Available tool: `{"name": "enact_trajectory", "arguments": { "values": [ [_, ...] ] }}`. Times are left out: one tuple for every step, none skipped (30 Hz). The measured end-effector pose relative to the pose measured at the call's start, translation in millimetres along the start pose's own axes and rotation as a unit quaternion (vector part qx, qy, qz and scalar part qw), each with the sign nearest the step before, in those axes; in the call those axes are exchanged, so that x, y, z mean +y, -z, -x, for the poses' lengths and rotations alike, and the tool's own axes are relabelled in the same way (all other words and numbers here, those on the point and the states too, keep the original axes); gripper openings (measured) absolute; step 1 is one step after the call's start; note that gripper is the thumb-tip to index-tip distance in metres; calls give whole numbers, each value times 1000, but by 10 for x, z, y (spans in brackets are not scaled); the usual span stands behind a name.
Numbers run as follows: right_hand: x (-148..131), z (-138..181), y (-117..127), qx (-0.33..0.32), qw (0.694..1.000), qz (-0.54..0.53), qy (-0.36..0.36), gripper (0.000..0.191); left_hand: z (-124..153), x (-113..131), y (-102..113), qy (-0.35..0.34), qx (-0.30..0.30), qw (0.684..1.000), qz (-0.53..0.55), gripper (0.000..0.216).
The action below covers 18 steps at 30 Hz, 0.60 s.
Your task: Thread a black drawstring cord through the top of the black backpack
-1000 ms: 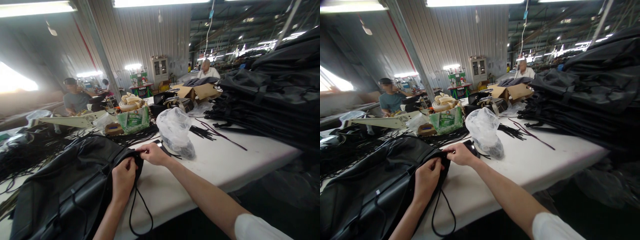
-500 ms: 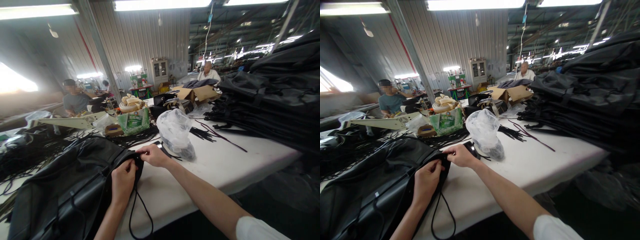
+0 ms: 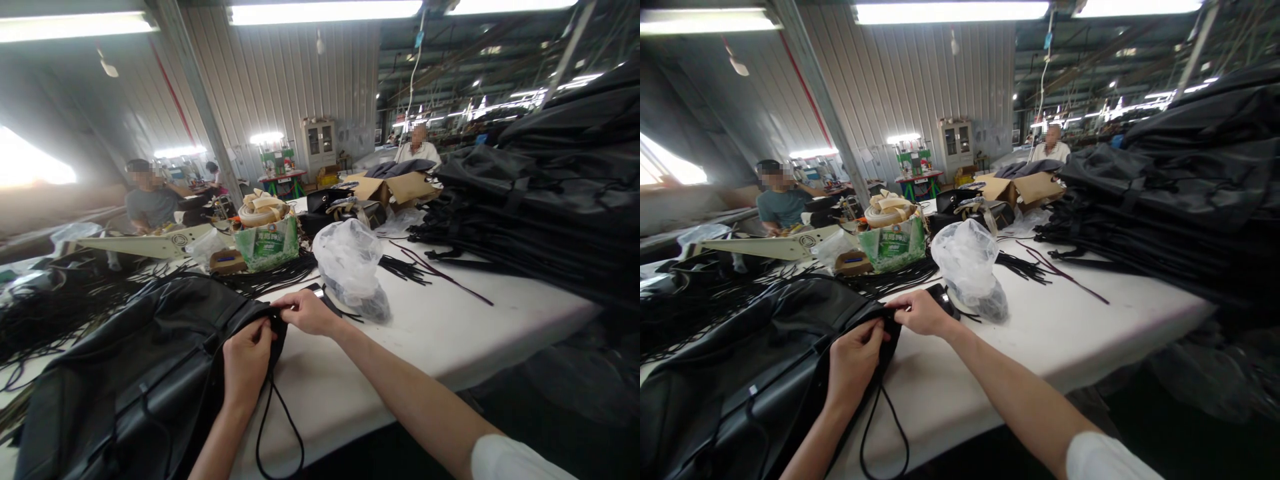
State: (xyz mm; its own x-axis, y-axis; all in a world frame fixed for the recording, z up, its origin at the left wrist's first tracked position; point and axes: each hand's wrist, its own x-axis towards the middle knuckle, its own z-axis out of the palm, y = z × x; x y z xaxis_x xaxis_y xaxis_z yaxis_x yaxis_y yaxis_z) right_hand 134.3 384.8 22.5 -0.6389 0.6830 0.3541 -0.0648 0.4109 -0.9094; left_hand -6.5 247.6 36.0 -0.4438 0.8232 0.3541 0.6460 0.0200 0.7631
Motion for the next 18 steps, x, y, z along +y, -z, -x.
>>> {"name": "enact_trajectory", "arguments": {
  "values": [
    [-2,0,1,0,1000,1,1,40,9,-6,2,5,0,1000,7,37],
    [-2,0,2,0,1000,2,3,41,17,-11,6,10,-1,1000,16,39],
    [-1,-1,3,-1,1000,1,3,41,24,-14,12,16,-2,1000,27,40],
    [1,-2,3,-1,1000,-1,2,41,28,-16,20,22,-2,999,40,41],
    [5,-3,2,-1,1000,-4,0,42,30,-16,29,30,-3,998,55,43],
    [10,-4,1,-3,1000,-7,-2,43,30,-15,38,38,-5,997,69,44],
    [15,-5,-1,-5,1000,-9,-5,43,29,-15,47,46,-8,996,78,46],
    [21,-6,-2,-6,1000,-11,-8,43,27,-16,55,51,-11,996,79,46],
    [26,-7,-4,-5,1000,-12,-10,44,25,-18,60,53,-15,996,70,46],
    [31,-9,-5,-5,1000,-13,-12,44,23,-21,62,51,-18,997,54,45],
    [35,-10,-6,-3,1000,-13,-12,44,22,-26,62,47,-21,998,36,43],
    [38,-11,-6,0,1000,-12,-12,43,22,-31,58,41,-23,999,20,41],
    [40,-12,-7,1,1000,-11,-13,43,22,-36,54,34,-24,999,6,40],
    [42,-12,-7,2,1000,-11,-13,42,22,-39,48,29,-24,999,-3,39],
    [43,-12,-8,2,1000,-10,-13,42,22,-41,43,26,-24,999,-8,38],
    [43,-11,-8,2,1000,-11,-14,41,22,-42,38,24,-23,999,-15,38],
    [44,-10,-9,2,1000,-12,-15,41,22,-40,36,24,-21,999,-21,38],
    [44,-10,-10,3,1000,-12,-17,42,21,-38,35,25,-19,999,-27,39]
  ]
}}
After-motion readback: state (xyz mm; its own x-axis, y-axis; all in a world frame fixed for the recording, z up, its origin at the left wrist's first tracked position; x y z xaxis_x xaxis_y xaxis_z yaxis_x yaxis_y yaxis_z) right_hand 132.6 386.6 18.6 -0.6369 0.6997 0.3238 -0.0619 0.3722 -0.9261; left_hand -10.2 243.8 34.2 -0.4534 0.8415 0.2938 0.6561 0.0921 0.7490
